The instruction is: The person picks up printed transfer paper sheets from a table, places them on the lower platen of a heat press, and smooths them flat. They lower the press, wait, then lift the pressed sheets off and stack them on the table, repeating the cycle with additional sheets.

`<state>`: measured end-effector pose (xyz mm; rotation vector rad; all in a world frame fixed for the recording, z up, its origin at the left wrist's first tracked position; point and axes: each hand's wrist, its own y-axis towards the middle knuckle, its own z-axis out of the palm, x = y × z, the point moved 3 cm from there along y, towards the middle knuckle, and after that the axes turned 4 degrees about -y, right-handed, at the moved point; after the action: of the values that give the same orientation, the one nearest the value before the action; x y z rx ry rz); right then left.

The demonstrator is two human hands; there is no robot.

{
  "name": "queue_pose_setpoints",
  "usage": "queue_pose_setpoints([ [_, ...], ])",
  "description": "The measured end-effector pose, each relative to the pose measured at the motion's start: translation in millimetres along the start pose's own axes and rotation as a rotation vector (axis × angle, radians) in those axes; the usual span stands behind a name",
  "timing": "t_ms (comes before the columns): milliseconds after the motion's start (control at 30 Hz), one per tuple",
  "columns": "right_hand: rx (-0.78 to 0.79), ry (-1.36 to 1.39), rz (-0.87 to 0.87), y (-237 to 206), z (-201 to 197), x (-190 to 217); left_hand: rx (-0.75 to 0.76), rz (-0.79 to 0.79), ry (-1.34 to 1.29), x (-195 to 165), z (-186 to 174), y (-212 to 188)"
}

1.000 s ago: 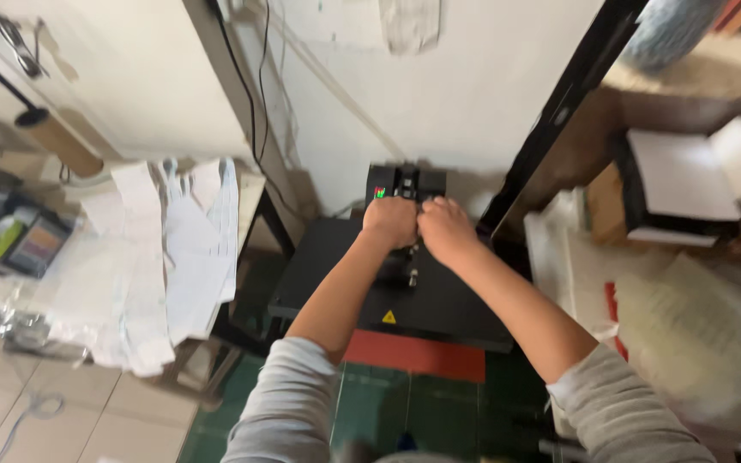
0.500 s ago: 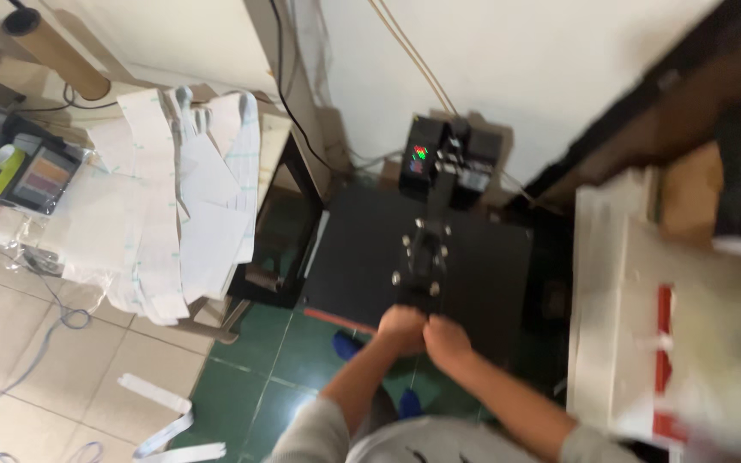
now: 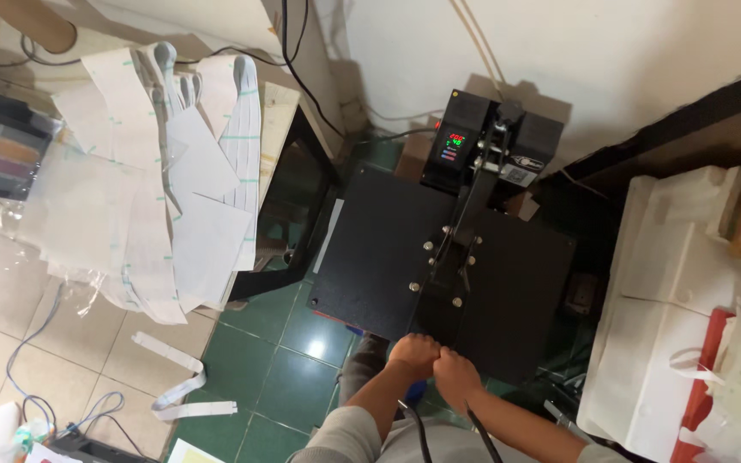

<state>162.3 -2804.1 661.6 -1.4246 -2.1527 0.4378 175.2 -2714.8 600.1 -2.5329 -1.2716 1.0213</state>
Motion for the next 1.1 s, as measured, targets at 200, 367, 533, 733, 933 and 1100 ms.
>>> queue_pose_setpoints([
  [200, 0.013, 0.083, 0.069, 21.1, 9.3, -4.4, 0.131, -0.055, -0.096, 12.7, 12.7, 22.0],
  [367, 0.001, 0.082, 0.047, 33.2, 20.0, -7.4, 0.122, 0.021, -0.090, 19.1, 20.8, 26.4],
  [533, 0.121, 0.075, 0.103, 37.3, 33.5, -11.7, -0.074, 0.056, -0.052, 22.4, 21.5, 21.7],
  [733, 0.164, -0.078, 0.124, 37.2, 35.8, -3.4, -0.082, 0.078, 0.000, 24.3, 24.0, 17.8],
  [933, 0.034, -0.127, 0.074, 27.1, 28.3, 12.9, -0.061, 0.032, 0.009, 22.9, 19.4, 9.1],
  [1100, -0.093, -0.065, 0.159, 9.5, 22.2, 23.2, -0.082, 0.010, 0.069, 10.9, 11.8, -1.1],
])
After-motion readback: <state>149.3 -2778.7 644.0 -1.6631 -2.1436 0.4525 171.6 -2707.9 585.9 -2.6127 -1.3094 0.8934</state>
